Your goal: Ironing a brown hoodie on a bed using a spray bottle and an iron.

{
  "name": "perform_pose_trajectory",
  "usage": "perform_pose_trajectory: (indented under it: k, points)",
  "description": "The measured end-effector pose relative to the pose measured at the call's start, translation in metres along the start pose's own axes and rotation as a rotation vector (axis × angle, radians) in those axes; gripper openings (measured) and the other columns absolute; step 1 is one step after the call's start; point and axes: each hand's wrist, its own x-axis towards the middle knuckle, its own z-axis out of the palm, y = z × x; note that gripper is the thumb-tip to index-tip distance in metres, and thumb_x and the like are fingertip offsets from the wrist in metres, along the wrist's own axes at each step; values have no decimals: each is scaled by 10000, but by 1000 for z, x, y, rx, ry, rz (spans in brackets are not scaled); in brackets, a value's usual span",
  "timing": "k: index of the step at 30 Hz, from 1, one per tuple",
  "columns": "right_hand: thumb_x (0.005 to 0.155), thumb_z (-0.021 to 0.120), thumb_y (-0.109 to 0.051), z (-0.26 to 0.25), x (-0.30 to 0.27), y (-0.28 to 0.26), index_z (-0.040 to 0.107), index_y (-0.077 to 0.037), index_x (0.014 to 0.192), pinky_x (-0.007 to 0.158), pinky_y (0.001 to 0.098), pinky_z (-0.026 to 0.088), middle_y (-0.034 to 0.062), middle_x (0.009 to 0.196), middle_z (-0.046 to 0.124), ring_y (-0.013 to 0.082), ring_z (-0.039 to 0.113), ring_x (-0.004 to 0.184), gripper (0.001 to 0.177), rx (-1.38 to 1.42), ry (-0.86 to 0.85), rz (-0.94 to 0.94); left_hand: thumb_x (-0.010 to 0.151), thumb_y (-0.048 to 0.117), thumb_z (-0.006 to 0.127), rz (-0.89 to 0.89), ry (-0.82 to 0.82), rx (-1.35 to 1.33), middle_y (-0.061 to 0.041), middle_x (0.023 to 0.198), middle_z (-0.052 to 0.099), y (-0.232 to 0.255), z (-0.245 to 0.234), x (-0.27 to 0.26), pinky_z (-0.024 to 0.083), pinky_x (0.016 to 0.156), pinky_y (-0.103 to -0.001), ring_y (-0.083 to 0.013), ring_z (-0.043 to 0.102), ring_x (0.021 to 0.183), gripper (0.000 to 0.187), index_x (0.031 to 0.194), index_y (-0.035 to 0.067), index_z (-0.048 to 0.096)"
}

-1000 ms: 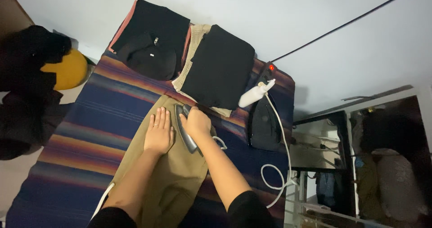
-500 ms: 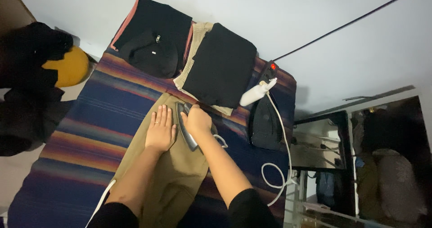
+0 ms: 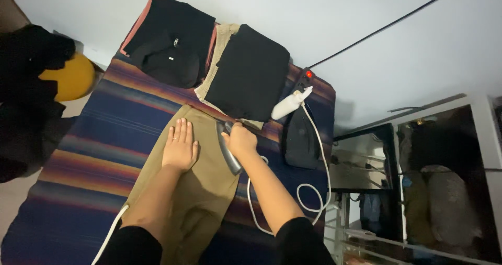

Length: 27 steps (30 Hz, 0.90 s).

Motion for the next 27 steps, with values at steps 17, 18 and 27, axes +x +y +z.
perform_pose_trajectory:
  k: [17, 18, 27]
  points:
    - [884, 714, -528, 4, -8, 62, 646, -16, 1058, 775, 499, 580, 230, 958, 745, 397, 736, 911, 546, -20, 36, 41, 1003, 400, 370, 9, 13, -27, -224, 1660, 214, -1, 1, 0, 122, 1248, -484, -348, 158, 1556, 722, 1571, -29, 254]
    - [875, 722, -532, 6, -9, 66, 644, -13, 1051, 771, 506, 577, 238, 952, 739, 403, 733, 905, 554, -27, 50, 42, 999, 396, 377, 12, 25, -45, -225, 1659, 217, -1, 1, -1, 123, 1249, -484, -349, 160, 1556, 720, 1569, -29, 258]
    - [845, 738, -518, -9, -16, 82, 655, -2, 1040, 763, 527, 567, 236, 960, 732, 413, 719, 911, 559, -15, 27, -62, 1031, 217, 537, -46, 229, -690, -171, 1506, 552, -52, -23, -21, 360, 1255, -475, -364, 458, 1492, 421, 1425, 69, 549]
